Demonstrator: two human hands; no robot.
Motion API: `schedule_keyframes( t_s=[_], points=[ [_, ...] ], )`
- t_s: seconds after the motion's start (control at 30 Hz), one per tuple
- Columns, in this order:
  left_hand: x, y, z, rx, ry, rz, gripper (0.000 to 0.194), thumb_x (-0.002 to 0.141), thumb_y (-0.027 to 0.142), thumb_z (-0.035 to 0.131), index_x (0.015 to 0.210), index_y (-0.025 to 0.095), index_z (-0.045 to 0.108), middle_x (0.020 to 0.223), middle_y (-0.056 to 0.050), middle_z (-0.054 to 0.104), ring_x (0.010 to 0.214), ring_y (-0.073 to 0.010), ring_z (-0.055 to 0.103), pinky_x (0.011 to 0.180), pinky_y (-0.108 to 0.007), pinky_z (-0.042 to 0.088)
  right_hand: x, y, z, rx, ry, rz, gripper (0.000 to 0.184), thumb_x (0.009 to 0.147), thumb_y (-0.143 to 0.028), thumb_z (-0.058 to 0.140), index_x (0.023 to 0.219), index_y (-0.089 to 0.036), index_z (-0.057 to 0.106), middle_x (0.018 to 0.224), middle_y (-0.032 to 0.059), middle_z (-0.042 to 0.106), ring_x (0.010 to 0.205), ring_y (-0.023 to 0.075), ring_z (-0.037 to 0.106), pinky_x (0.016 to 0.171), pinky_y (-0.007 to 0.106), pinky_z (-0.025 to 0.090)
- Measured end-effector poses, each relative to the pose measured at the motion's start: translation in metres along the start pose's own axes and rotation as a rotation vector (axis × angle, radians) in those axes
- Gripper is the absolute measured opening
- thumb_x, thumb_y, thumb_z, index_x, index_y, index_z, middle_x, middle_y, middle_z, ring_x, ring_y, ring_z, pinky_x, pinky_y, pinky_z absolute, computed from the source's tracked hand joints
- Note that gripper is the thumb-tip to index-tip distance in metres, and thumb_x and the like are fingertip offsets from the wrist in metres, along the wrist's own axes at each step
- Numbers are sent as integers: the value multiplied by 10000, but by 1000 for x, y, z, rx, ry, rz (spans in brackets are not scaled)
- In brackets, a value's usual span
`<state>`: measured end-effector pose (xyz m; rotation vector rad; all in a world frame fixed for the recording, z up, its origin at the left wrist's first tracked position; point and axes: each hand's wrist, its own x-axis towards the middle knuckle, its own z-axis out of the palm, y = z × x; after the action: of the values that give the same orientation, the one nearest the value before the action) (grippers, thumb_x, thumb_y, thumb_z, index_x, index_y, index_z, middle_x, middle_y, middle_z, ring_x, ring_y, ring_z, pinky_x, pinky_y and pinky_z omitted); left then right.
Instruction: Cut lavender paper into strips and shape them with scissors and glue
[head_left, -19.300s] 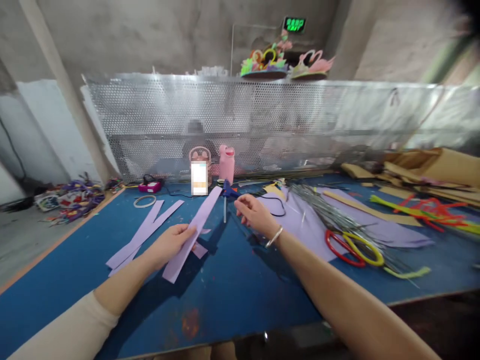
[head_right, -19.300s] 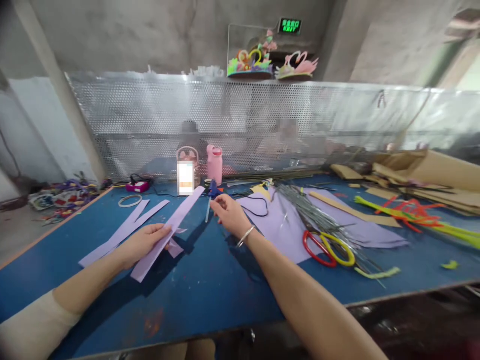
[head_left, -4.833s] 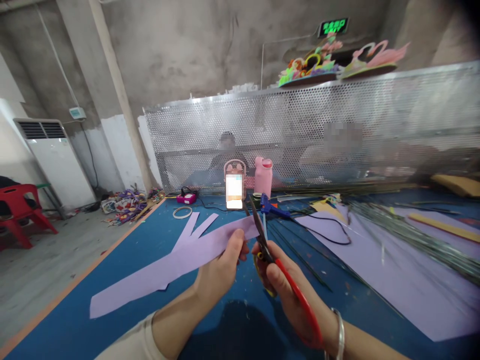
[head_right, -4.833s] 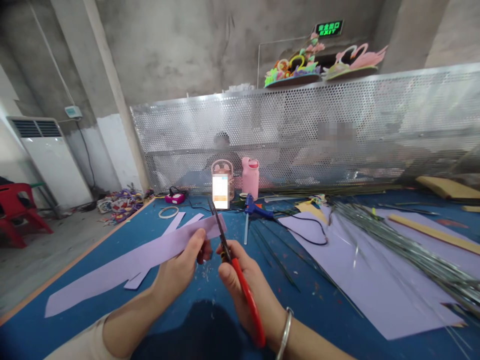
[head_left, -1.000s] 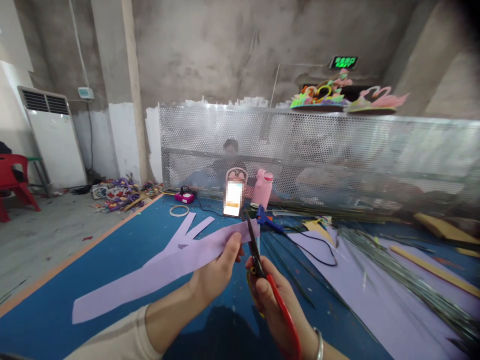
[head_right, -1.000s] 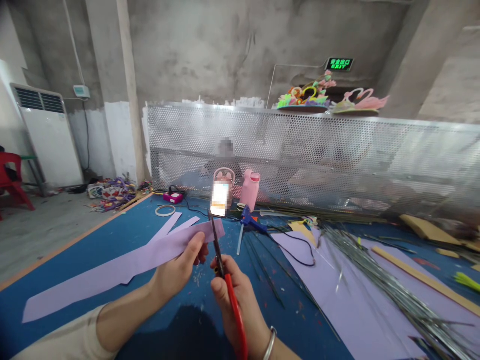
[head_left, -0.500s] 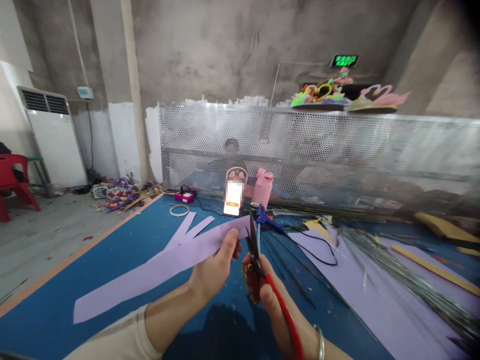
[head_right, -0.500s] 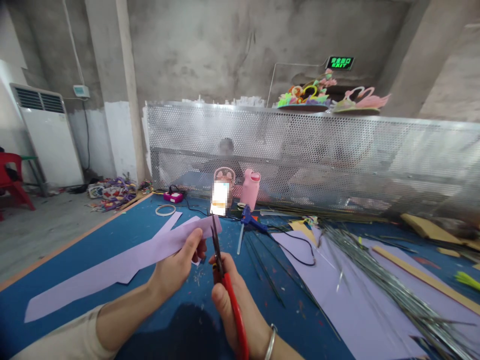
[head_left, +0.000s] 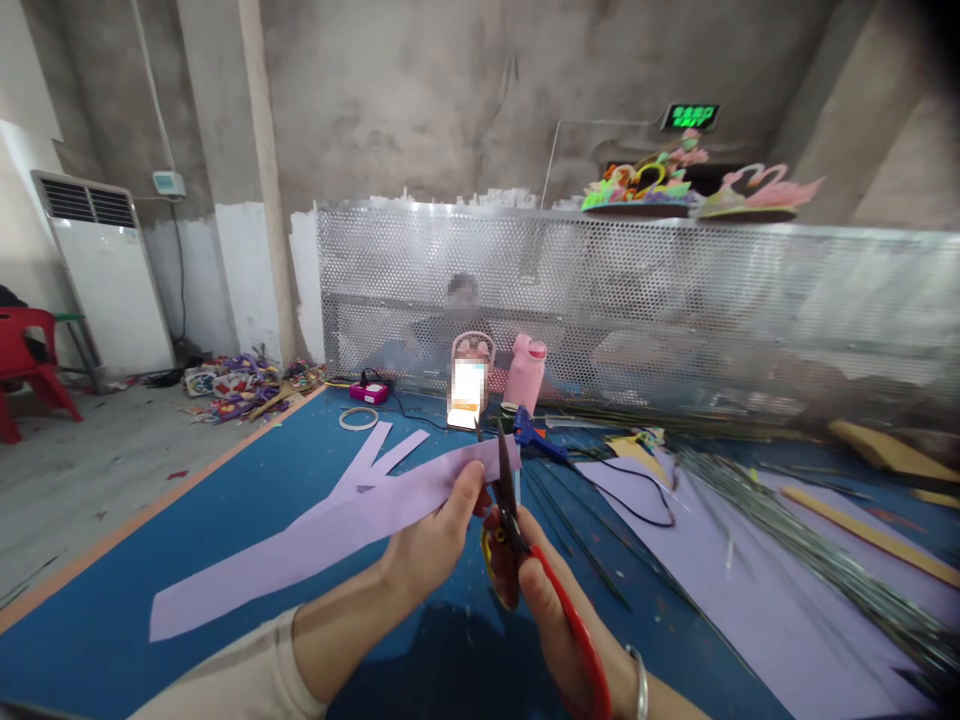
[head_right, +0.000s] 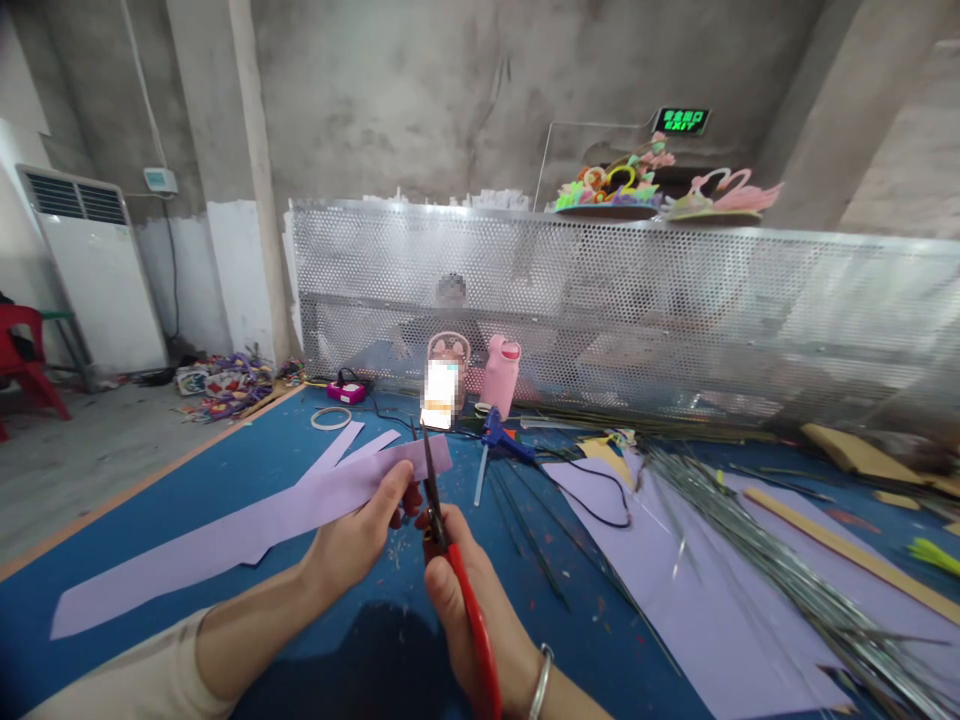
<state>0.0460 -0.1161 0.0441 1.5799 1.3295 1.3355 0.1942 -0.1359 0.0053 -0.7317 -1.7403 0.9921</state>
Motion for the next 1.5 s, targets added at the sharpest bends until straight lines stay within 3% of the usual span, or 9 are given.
schedule_keyframes(
  t_s=[0.33, 0.6, 0.97, 1.13, 1.33, 1.5],
  points=[
    [1, 0, 0, -32, -14, -5, 473, 889, 558, 394, 654, 204, 602, 700, -9, 662, 678, -164, 610, 741, -284, 472, -1, 7, 3, 107, 65, 110, 509, 865, -623, 457, 1111, -185, 539, 644, -33, 394, 521, 118, 335, 433, 217, 333],
    [2, 1, 0, -25, -11, -14, 473, 891, 560, 384, 646, 209, 587, 670, -3, 630, 641, -155, 585, 710, -284, 460, 1, 3, 4, 152, 87, 178, 487, 802, -660, 532, 956, -198, 545, 601, -58, 358, 504, 105, 291, 467, 230, 319],
    [2, -2, 0, -38, -6, -31, 494, 882, 577, 390, 659, 196, 613, 680, -26, 649, 653, -173, 599, 684, -296, 475, 2, 3, 6, 155, 62, 183, 512, 806, -659, 528, 1007, -189, 552, 608, -65, 318, 465, 82, 219, 375, 206, 218],
    [2, -3, 0, -41, -5, -42, 503, 876, 591, 388, 644, 201, 605, 656, -18, 644, 640, -173, 603, 677, -292, 476, 2, 2, 6, 122, 78, 173, 508, 812, -656, 519, 999, -187, 568, 613, -55, 334, 483, 93, 242, 388, 207, 245],
    [4, -1, 0, -29, 50, -26, 495, 890, 571, 377, 608, 209, 562, 615, 2, 608, 615, -159, 595, 675, -275, 464, -5, 11, 1, 70, 42, 86, 544, 854, -639, 456, 1188, -216, 525, 810, 37, 530, 629, 163, 448, 557, 265, 430],
    [3, -1, -1, -3, 99, 28, 485, 894, 551, 392, 598, 204, 555, 610, 7, 608, 618, -154, 607, 713, -273, 474, -10, 21, -1, 73, 32, 74, 537, 870, -619, 447, 1230, -225, 506, 859, 46, 552, 663, 169, 460, 596, 275, 439]
  ],
)
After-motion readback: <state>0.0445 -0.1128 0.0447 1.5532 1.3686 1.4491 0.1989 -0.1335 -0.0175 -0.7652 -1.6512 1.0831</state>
